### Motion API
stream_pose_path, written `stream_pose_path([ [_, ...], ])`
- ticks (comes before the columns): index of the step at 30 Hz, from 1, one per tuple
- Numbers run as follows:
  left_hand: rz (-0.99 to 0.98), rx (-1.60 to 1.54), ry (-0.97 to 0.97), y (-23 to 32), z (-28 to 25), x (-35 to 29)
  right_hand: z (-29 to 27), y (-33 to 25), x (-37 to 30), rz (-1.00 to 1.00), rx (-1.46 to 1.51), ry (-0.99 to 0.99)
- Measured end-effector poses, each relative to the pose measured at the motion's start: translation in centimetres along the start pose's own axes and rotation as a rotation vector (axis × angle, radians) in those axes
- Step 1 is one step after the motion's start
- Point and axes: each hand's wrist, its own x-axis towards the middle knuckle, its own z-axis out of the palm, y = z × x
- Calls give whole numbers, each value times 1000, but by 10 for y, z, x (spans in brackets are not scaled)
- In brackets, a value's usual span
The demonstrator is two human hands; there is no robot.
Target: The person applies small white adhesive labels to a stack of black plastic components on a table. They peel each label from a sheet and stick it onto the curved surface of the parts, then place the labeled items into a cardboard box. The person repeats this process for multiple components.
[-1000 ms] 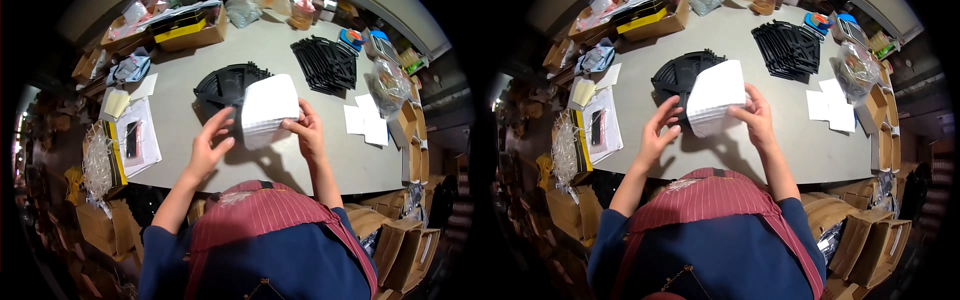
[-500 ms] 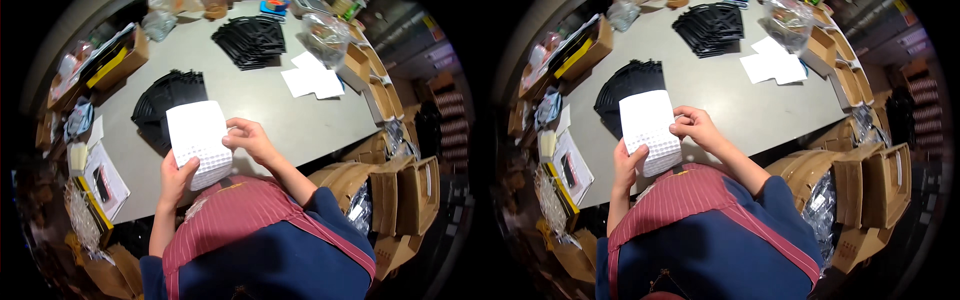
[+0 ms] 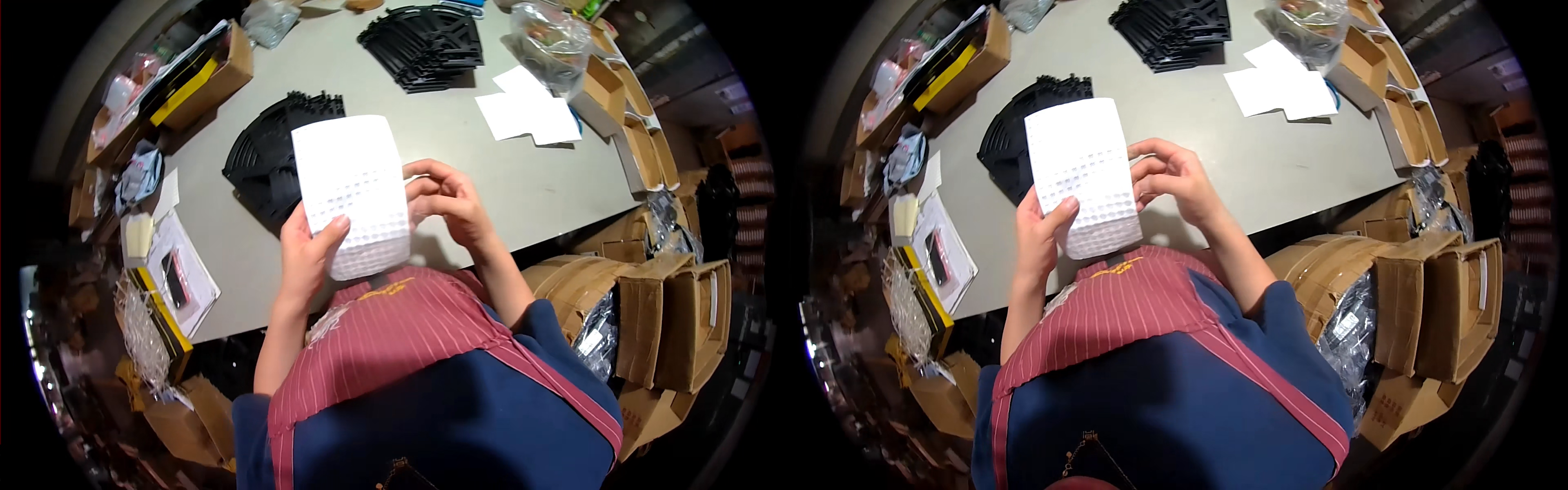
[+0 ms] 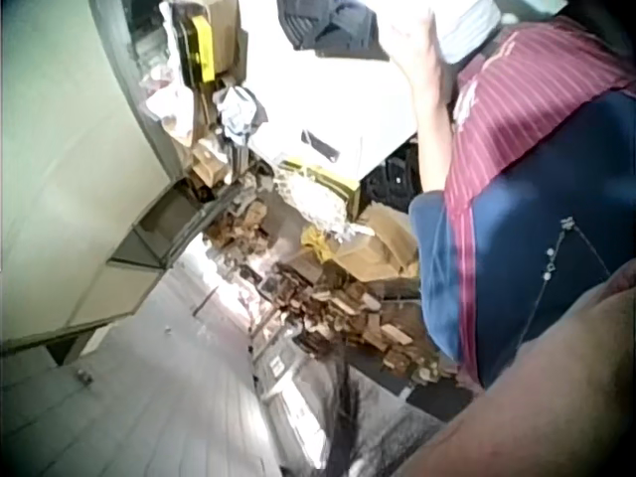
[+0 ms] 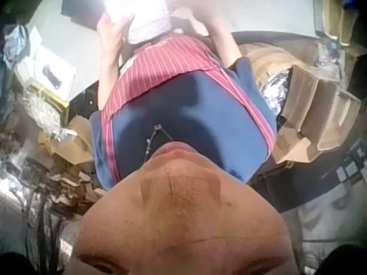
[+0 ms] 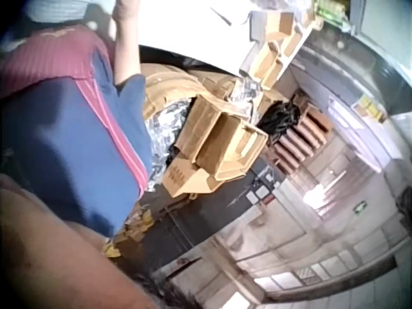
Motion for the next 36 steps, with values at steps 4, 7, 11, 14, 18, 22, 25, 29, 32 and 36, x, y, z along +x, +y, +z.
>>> stream_pose_path([
  [4, -18, -71, -5, 1, 3, -2, 3, 3, 2, 4, -15, -1],
  [7, -10, -30, -22, 1, 4, -3, 2, 9, 5, 17, -54, 23],
  [11, -10, -33, -37, -1, 5, -4, 7, 9, 6, 2, -96, 56],
  [14, 9, 31, -50, 0, 5, -5, 5, 9, 7, -19, -112, 33],
  [18, -12, 57, -65, -1, 3, -7, 4, 5, 6, 12, -119, 20],
  [22, 3, 78, -79, -2, 1, -8, 9, 1, 5, -24, -129, 19],
  [25, -4, 80, -90, 0, 0, -9, 14, -4, 6, -52, -100, 52],
  [29, -33, 61, -94, 0, 0, -11, 10, -1, 7, -91, -140, 55],
  [32, -33, 84, -100, -2, -2, -11, 8, -2, 5, -69, -165, 27],
  [36, -65, 88, -99, 0, -1, -10, 10, -5, 7, -132, -141, 57],
])
